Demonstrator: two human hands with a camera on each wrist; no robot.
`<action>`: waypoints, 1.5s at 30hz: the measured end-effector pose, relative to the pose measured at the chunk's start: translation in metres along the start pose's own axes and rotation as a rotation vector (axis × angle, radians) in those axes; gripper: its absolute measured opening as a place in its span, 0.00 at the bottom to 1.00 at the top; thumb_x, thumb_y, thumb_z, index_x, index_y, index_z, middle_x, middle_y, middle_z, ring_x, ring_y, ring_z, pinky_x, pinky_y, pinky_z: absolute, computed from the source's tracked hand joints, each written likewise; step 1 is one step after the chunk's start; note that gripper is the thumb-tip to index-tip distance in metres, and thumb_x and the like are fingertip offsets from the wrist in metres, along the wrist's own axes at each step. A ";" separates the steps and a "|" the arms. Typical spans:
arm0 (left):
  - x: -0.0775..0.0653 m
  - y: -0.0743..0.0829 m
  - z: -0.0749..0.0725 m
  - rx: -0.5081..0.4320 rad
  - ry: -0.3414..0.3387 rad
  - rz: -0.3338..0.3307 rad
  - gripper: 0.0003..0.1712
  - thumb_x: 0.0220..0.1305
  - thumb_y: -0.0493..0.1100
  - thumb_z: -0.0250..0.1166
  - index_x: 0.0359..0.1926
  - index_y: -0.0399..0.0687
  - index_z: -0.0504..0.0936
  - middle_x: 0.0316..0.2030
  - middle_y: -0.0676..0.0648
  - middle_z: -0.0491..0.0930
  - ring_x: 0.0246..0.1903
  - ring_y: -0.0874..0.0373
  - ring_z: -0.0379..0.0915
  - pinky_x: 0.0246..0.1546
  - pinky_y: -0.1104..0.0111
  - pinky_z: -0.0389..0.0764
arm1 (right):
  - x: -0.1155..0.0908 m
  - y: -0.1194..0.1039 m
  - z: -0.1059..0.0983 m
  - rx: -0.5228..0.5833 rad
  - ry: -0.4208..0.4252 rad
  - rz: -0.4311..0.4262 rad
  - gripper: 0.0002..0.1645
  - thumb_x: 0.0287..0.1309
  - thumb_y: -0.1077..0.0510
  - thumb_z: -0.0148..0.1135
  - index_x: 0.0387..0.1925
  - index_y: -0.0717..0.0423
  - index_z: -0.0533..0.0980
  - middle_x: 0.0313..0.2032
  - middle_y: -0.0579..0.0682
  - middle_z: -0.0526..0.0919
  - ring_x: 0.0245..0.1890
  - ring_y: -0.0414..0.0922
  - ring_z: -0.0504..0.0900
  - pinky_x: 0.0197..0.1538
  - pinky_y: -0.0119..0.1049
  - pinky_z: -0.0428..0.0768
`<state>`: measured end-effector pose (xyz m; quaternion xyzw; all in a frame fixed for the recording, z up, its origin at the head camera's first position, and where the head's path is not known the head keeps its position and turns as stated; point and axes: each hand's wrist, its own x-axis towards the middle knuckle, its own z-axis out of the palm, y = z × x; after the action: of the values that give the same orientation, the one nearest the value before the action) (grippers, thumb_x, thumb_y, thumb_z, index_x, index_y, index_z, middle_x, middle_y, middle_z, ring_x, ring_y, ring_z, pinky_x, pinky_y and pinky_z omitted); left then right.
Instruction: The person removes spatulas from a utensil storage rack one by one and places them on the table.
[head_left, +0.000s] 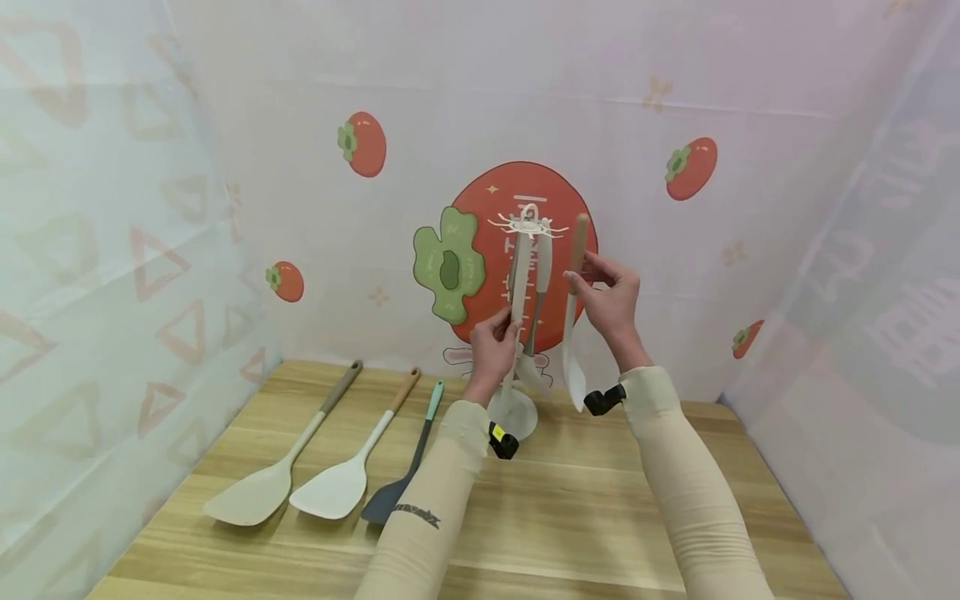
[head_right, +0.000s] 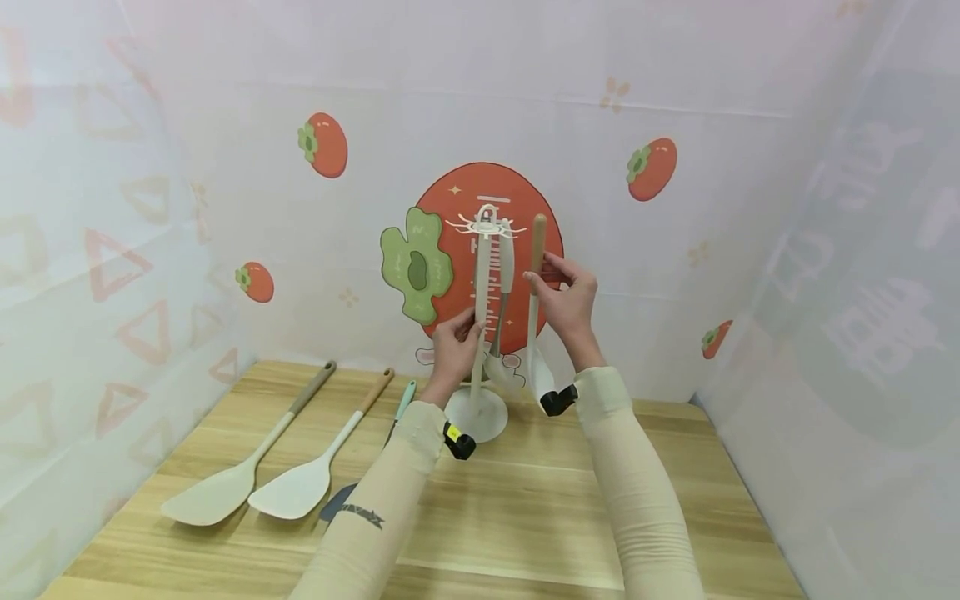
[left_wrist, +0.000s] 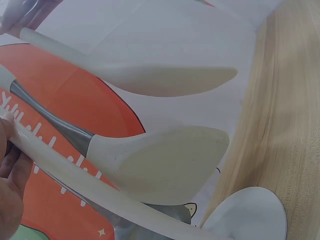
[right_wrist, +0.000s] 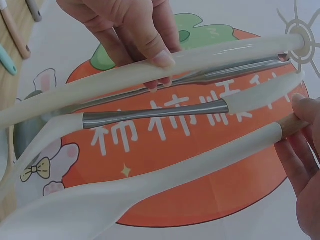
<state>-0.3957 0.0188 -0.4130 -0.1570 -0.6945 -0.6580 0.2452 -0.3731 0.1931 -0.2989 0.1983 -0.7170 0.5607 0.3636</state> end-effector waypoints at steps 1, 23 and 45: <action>0.000 0.000 0.000 0.003 0.000 -0.002 0.22 0.72 0.35 0.63 0.65 0.36 0.77 0.57 0.36 0.82 0.55 0.49 0.82 0.54 0.61 0.84 | -0.001 0.001 -0.001 0.003 0.001 0.001 0.22 0.57 0.67 0.72 0.54 0.69 0.82 0.45 0.69 0.86 0.34 0.35 0.84 0.39 0.23 0.82; -0.002 -0.001 0.002 0.007 -0.008 -0.022 0.23 0.73 0.38 0.62 0.66 0.39 0.76 0.60 0.38 0.81 0.59 0.51 0.80 0.56 0.63 0.83 | -0.011 0.016 -0.022 -0.039 0.037 0.079 0.24 0.57 0.65 0.74 0.56 0.66 0.82 0.47 0.67 0.87 0.37 0.44 0.86 0.41 0.22 0.83; 0.002 -0.004 0.003 -0.008 -0.006 0.003 0.23 0.72 0.36 0.63 0.65 0.37 0.77 0.58 0.36 0.82 0.57 0.49 0.81 0.55 0.62 0.84 | -0.024 0.061 -0.039 -0.081 0.006 0.263 0.27 0.51 0.62 0.79 0.54 0.63 0.84 0.41 0.67 0.87 0.29 0.35 0.85 0.33 0.23 0.84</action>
<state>-0.3998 0.0209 -0.4152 -0.1607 -0.6923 -0.6600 0.2434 -0.3879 0.2450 -0.3534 0.0859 -0.7579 0.5746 0.2967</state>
